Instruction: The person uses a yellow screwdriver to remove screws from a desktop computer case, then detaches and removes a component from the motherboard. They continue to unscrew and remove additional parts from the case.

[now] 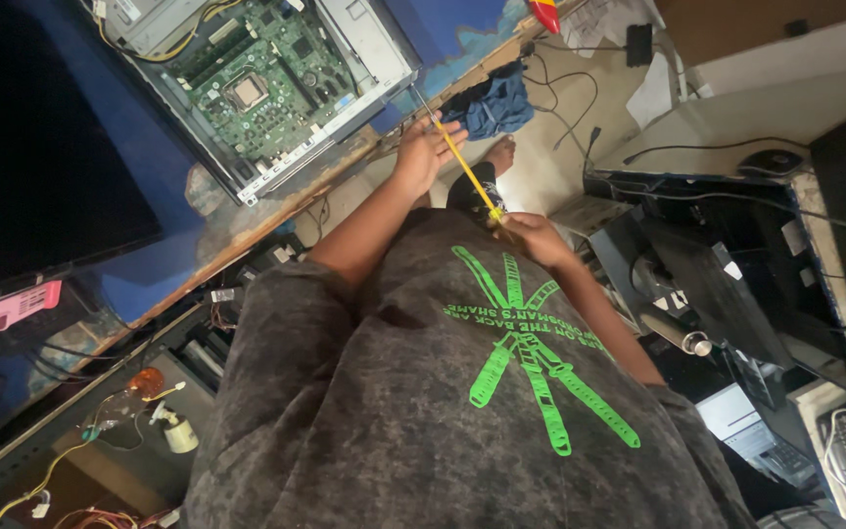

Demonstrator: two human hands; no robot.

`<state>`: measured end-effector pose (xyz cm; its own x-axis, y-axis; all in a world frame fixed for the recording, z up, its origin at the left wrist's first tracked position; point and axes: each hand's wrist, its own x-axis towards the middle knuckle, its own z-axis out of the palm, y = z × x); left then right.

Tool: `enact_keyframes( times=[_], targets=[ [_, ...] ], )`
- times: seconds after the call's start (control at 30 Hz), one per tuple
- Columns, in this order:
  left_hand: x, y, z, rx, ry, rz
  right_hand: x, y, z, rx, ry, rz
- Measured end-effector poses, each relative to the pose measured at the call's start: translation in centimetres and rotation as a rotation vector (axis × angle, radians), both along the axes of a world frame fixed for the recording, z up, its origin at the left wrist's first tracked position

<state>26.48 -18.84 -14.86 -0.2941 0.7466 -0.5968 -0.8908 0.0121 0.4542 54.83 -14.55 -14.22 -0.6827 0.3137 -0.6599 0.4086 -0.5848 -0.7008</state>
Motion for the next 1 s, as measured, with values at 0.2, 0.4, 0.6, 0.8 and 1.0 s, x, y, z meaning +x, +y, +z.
enact_keyframes(
  times=[0.2,0.4,0.6,0.8,1.0],
  targets=[
    [0.9,0.6,-0.1,-0.215,0.223,-0.140,-1.0,0.0,-0.3,0.569,-0.125,0.279],
    [0.8,0.6,-1.2,0.046,0.034,-0.042,-1.5,0.8,1.2,0.230,-0.014,0.253],
    [-0.3,0.8,-1.0,-0.004,0.023,0.037,-0.2,0.6,0.4,0.328,0.022,0.197],
    [-2.2,2.1,-1.1,-0.131,-0.014,0.251,-0.4,0.3,-0.6,0.501,0.096,0.098],
    [-2.4,3.4,-0.7,-0.204,-0.050,0.266,-0.7,0.4,0.1,0.623,-0.126,-0.012]
  ],
)
